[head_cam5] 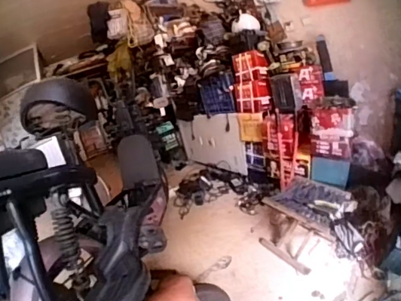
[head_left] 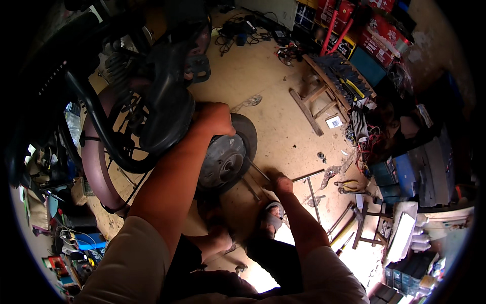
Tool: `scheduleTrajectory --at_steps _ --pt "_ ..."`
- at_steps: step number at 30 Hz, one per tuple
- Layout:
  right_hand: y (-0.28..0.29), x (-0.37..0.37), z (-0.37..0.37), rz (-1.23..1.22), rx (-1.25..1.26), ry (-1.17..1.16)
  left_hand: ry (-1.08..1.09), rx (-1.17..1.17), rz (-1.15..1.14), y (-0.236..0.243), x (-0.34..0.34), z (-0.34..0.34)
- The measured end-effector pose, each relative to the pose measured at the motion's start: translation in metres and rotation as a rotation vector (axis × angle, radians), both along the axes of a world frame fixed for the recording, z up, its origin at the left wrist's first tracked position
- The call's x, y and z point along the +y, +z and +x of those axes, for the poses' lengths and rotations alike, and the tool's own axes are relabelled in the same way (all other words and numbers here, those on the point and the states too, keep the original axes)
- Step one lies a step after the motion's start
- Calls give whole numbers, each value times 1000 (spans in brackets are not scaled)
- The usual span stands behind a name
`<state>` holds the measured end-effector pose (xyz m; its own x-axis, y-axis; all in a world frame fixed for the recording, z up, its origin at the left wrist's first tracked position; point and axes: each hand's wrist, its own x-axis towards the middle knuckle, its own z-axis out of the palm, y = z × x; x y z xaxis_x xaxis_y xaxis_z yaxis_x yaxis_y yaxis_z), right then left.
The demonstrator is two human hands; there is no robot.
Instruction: The person prys a tire from a motorcycle wheel rim using a screwdriver and a metal rod, then attaches a device to the center of the wheel.
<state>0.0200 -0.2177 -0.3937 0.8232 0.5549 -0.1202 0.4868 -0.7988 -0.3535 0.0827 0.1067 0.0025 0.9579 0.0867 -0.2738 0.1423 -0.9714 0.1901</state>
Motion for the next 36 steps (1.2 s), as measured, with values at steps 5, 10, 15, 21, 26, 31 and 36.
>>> scheduleTrajectory --at_steps 5,10,15,21,26,31,36 --pt "3 6 -20 -72 -166 -384 -17 -37 2 -13 -1 7" --pt "65 42 -30 -109 131 -483 15 -25 48 -20 12 1" --pt "98 49 -46 -75 219 -613 37 11 77 -22 8 3" --pt "111 63 -43 -321 263 -448 19 37 80 -5 3 -4" --pt "117 66 -35 -411 197 -341 38 49 89 -2 2 -7" --pt "117 66 -48 -433 -32 -264 29 56 105 -11 6 -2" --pt "161 71 -70 -311 -46 -204 28 45 98 -12 4 10"
